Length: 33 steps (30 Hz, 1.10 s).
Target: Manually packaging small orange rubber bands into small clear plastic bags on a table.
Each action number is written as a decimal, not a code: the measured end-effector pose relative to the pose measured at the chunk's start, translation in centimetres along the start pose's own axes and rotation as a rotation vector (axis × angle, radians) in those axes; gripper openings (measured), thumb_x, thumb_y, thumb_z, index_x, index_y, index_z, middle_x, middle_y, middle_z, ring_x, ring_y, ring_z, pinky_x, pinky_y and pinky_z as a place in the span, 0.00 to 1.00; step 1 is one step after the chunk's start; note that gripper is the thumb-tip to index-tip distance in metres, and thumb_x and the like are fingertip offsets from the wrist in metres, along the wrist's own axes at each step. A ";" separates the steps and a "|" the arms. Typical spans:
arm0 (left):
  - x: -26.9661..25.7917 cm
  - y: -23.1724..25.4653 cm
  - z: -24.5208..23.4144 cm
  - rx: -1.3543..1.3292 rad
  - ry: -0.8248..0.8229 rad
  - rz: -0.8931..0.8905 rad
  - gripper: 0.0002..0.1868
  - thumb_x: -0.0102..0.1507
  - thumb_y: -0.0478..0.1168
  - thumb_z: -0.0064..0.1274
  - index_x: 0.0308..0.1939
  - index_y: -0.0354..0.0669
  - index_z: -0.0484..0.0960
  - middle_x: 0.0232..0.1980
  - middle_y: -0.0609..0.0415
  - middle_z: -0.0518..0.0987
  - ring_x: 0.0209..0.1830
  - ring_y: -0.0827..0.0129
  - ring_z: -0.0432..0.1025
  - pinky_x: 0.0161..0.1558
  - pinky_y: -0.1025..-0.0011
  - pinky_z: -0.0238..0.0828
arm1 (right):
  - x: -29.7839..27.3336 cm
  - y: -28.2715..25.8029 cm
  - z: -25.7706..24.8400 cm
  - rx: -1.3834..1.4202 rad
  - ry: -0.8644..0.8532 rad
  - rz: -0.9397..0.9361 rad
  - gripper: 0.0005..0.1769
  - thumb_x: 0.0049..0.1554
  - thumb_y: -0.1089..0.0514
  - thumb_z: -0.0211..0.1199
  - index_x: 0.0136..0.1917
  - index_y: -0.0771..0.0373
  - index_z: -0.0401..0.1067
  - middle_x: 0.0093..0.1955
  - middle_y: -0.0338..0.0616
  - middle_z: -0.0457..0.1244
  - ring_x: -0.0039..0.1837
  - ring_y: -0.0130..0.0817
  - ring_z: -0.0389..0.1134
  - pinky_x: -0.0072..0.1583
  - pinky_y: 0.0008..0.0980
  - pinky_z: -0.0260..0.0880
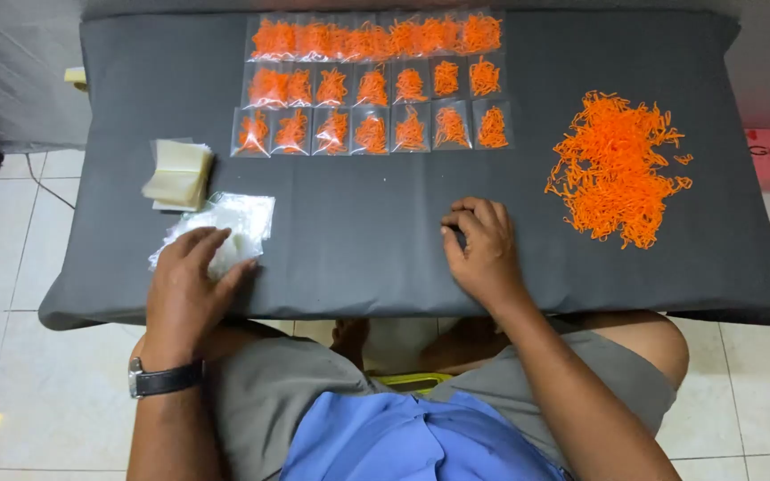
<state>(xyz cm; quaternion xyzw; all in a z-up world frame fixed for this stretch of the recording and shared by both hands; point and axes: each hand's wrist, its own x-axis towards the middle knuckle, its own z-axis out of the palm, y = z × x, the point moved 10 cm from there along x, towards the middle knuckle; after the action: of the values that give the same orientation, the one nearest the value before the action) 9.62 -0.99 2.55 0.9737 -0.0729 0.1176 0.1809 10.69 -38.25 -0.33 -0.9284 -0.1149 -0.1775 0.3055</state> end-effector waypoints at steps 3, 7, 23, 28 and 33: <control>-0.9 -1.0 0.6 0.018 0.055 0.004 0.16 0.64 0.41 0.65 0.55 0.43 0.88 0.55 0.42 0.82 0.55 0.46 0.77 0.58 0.55 0.72 | -0.1 -0.2 -0.2 -0.003 0.009 -0.019 0.03 0.59 0.64 0.66 0.48 0.61 0.77 0.53 0.47 0.64 0.61 0.50 0.65 0.61 0.48 0.63; -0.9 -1.7 0.9 0.004 0.109 -0.054 0.08 0.68 0.38 0.61 0.51 0.44 0.89 0.51 0.47 0.84 0.52 0.52 0.78 0.56 0.60 0.73 | -0.1 -0.2 -0.1 -0.010 0.022 -0.011 0.03 0.59 0.64 0.66 0.48 0.60 0.77 0.53 0.46 0.65 0.61 0.49 0.66 0.62 0.48 0.64; -2.7 -0.6 -3.7 -0.289 0.514 -0.057 0.09 0.75 0.26 0.51 0.60 0.32 0.77 0.49 0.46 0.84 0.42 0.62 0.76 0.40 0.66 0.71 | 0.9 12.1 -1.9 -0.305 0.015 0.328 0.35 0.61 0.43 0.62 0.72 0.69 0.67 0.78 0.67 0.53 0.80 0.62 0.49 0.75 0.60 0.47; -2.7 -0.3 -3.5 -0.336 0.507 -0.020 0.15 0.71 0.23 0.53 0.62 0.31 0.77 0.53 0.43 0.83 0.43 0.59 0.75 0.41 0.66 0.72 | 1.8 13.9 -6.8 -0.434 -0.054 0.263 0.28 0.59 0.46 0.64 0.66 0.64 0.74 0.72 0.57 0.62 0.72 0.56 0.57 0.67 0.60 0.56; -2.5 0.9 -3.5 -0.301 0.465 0.043 0.13 0.72 0.23 0.55 0.61 0.30 0.79 0.50 0.43 0.80 0.43 0.58 0.73 0.36 0.65 0.67 | 1.5 18.6 -7.9 -0.568 -0.273 0.337 0.18 0.51 0.69 0.49 0.54 0.70 0.73 0.54 0.61 0.61 0.57 0.65 0.62 0.49 0.64 0.67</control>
<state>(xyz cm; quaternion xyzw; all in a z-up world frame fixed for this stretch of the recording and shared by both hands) 6.35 -0.32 5.37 0.8809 -0.0669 0.3297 0.3329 16.02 -57.53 -3.57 -0.9974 0.0542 -0.0237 0.0420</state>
